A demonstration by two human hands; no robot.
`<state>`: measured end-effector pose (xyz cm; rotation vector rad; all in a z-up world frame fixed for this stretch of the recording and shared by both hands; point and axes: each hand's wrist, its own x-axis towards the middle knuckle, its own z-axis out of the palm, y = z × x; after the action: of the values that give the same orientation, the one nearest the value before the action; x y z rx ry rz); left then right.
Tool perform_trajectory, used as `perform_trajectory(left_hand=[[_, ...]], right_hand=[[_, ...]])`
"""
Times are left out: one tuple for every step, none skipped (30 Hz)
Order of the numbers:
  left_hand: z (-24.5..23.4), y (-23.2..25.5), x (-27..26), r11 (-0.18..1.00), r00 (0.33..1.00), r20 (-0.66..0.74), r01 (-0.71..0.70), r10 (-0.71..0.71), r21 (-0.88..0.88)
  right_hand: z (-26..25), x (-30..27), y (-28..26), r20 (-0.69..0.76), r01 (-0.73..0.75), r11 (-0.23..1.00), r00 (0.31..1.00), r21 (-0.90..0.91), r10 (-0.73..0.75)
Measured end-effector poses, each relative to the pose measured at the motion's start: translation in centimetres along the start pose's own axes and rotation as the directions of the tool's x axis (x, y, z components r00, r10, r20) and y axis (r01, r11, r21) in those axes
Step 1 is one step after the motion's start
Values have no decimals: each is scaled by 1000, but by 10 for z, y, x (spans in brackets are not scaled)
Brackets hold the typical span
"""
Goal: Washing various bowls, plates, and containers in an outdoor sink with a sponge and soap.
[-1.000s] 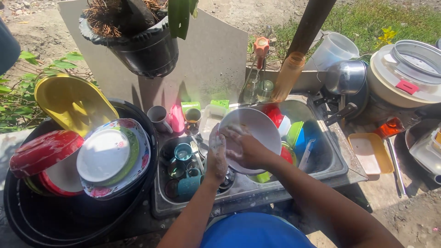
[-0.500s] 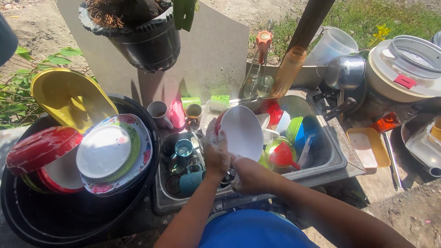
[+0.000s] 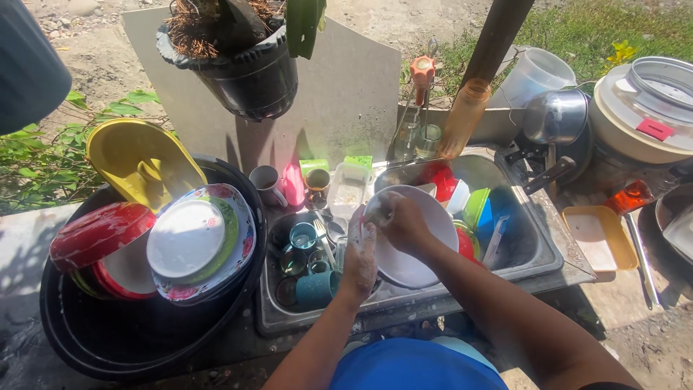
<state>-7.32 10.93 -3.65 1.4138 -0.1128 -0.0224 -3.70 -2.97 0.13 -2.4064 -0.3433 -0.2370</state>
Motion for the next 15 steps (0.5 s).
perform_trajectory(left_hand=[[-7, 2, 3, 1000, 1000, -8, -5, 5, 1], [-15, 3, 5, 995, 1000, -18, 16, -18, -102], [-23, 5, 7, 978, 999, -26, 34, -40, -204], [-23, 7, 7, 979, 999, -35, 34, -41, -200], [-23, 9, 7, 959, 999, -23, 29, -37, -283], [-22, 11, 5, 931, 999, -14, 26, -34, -364], [-14, 3, -5, 933, 999, -26, 26, -38, -360], [-2, -4, -10, 945, 999, -12, 41, -47, -325], [11, -11, -14, 955, 998, 1, 54, -57, -290], [19, -9, -11, 954, 999, -9, 42, -47, -297], [26, -8, -7, 961, 999, -22, 40, -48, -275], [30, -8, -12, 967, 997, -46, 48, -62, -251], [26, -1, -16, 965, 995, -67, 48, -67, -256], [19, 8, -17, 976, 997, -80, 5, -22, -216], [12, 17, -19, 984, 996, -90, -37, 22, -174]], right_hand=[[0, -7, 2, 2, 9, 1000, 1000, 2, -9], [0, -15, 3, 163, 37, 995, 985, 91, -51], [1, -23, 5, 316, 50, 982, 943, 181, -107], [-2, -23, 21, 321, 54, 981, 940, 188, -113], [-5, -23, 36, 374, 140, 990, 917, 13, -135], [-8, -25, 52, 432, 232, 960, 890, -154, -146], [-3, -23, 52, 439, 238, 961, 885, -144, -153], [-2, -19, 55, 336, 117, 968, 941, -221, -37], [-2, -13, 57, 221, -11, 959, 972, -283, 77], [-12, -13, 42, 225, 3, 957, 972, -289, 65], [-21, -14, 28, 251, -46, 989, 965, -141, 81], [-25, -21, 11, 297, -103, 995, 950, 15, 94], [-29, -35, 23, 317, -93, 996, 945, 15, 84], [-32, -45, 33, 417, 5, 998, 909, 58, -29], [-34, -55, 42, 506, 97, 989, 851, 113, -141]])
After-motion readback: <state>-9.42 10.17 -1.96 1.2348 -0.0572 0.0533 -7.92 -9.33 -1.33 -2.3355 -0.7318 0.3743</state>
